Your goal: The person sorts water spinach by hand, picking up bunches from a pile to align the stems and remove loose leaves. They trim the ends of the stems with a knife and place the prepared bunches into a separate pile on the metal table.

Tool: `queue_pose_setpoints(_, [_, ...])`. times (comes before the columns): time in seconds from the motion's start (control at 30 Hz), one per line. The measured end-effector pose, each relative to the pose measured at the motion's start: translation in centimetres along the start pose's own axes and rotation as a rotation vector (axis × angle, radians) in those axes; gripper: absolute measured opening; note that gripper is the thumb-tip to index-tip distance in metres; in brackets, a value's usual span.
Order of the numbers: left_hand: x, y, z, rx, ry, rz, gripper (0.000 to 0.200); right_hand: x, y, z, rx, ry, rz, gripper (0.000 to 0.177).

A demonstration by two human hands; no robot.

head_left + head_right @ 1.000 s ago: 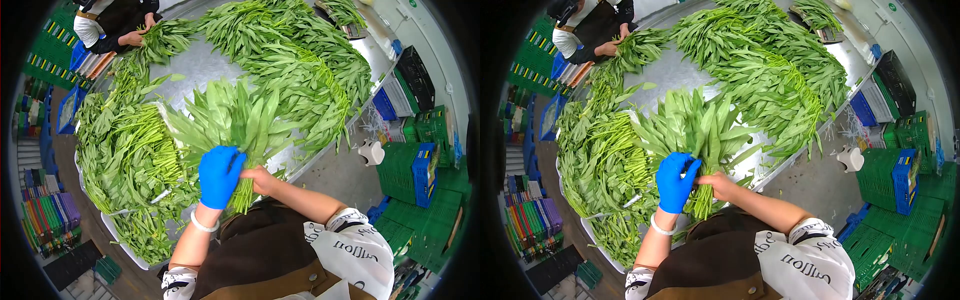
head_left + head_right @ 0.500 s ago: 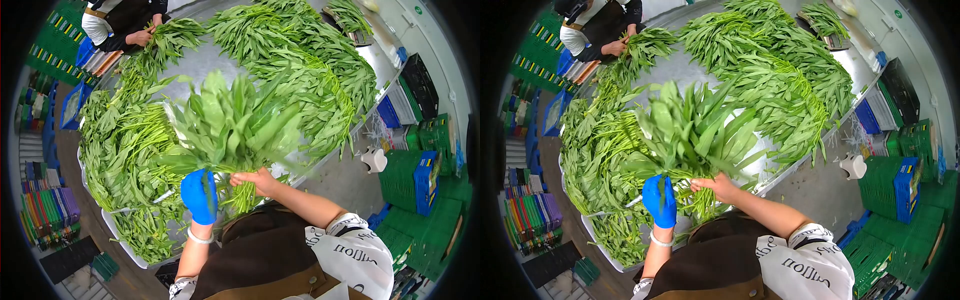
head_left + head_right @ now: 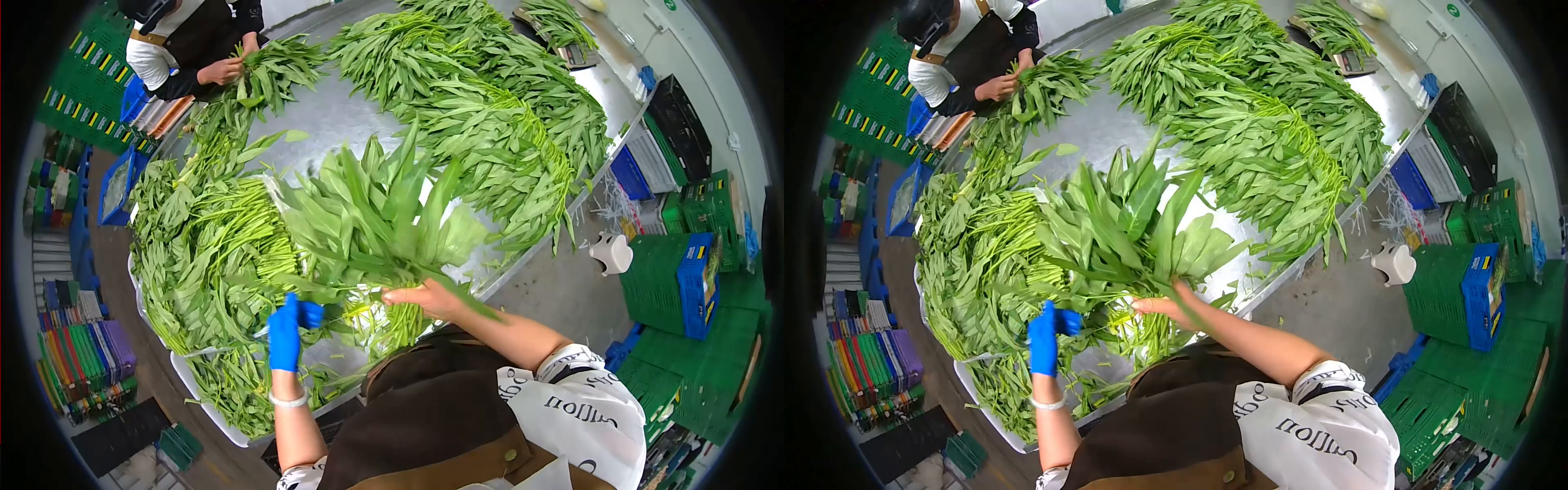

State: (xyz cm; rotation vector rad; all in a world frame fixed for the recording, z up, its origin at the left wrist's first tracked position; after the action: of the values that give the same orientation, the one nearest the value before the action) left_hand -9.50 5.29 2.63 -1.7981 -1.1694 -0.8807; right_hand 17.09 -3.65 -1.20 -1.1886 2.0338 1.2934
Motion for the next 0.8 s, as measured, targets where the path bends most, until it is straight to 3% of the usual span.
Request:
queue_pose_setpoints(0.03, [-1.9, 1.1, 0.4, -0.085, -0.065, -0.037, 0.057, 1.2, -0.6, 0.5, -0.009, 0.036, -0.012, 0.049])
queue_pose_setpoints(0.07, [-6.0, 1.4, 1.4, -0.165, -0.046, -0.219, 0.051, 0.1, -0.7, 0.1, -0.015, -0.013, -0.275, 0.053])
queue_pose_setpoints(0.1, [-5.0, 3.2, 1.0, -0.054, -0.14, -0.457, 0.046, -1.0, -0.8, -0.4, -0.017, -0.063, -0.538, 0.057])
queue_pose_setpoints(0.13, [-4.3, 5.1, 0.5, 0.063, -0.236, -0.696, 0.044, -0.5, -1.6, -0.5, -0.013, -0.162, -0.717, 0.05])
queue_pose_setpoints(0.17, [-8.1, 5.1, 2.2, -0.165, -0.108, -0.924, 0.043, -0.1, -2.4, -0.6, 0.005, -0.262, -0.896, 0.043])
queue_pose_setpoints(0.2, [-7.5, 5.1, 1.6, -0.204, -0.133, -1.094, 0.042, 1.6, -3.3, 0.3, -0.076, -0.606, -1.185, 0.04])
queue_pose_setpoints(0.27, [-5.7, 5.1, 0.3, -0.288, -0.187, -1.35, 0.043, -2.6, -0.1, -0.1, -0.135, -0.439, -0.776, 0.042])
queue_pose_setpoints(0.3, [-4.9, 5.2, -0.1, -0.316, -0.199, -1.362, 0.044, -2.5, -0.2, 0.1, -0.03, -0.42, -1.194, 0.045])
queue_pose_setpoints(0.53, [-1.2, 4.7, -2.7, -0.397, -0.207, -1.316, 0.049, -1.3, 0.4, -0.7, 0.1, -0.726, -1.034, 0.048])
queue_pose_setpoints(0.8, [0.3, 4.4, -3.6, -0.419, -0.206, -1.265, 0.055, -1.3, 0.2, -0.1, 0.096, -1.003, -1.163, 0.061])
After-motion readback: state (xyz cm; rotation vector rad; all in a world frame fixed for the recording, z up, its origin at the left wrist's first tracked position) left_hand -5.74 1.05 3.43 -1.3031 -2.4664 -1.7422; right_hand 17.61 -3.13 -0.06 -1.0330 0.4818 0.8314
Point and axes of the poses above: each hand's wrist, its own z-axis towards the middle knuckle, its own y-axis out of the palm, x = y × z, the point moved 2 cm from there along z, towards the middle knuckle, and after that the axes turned 7 degrees about x, right-handed, at the moved point
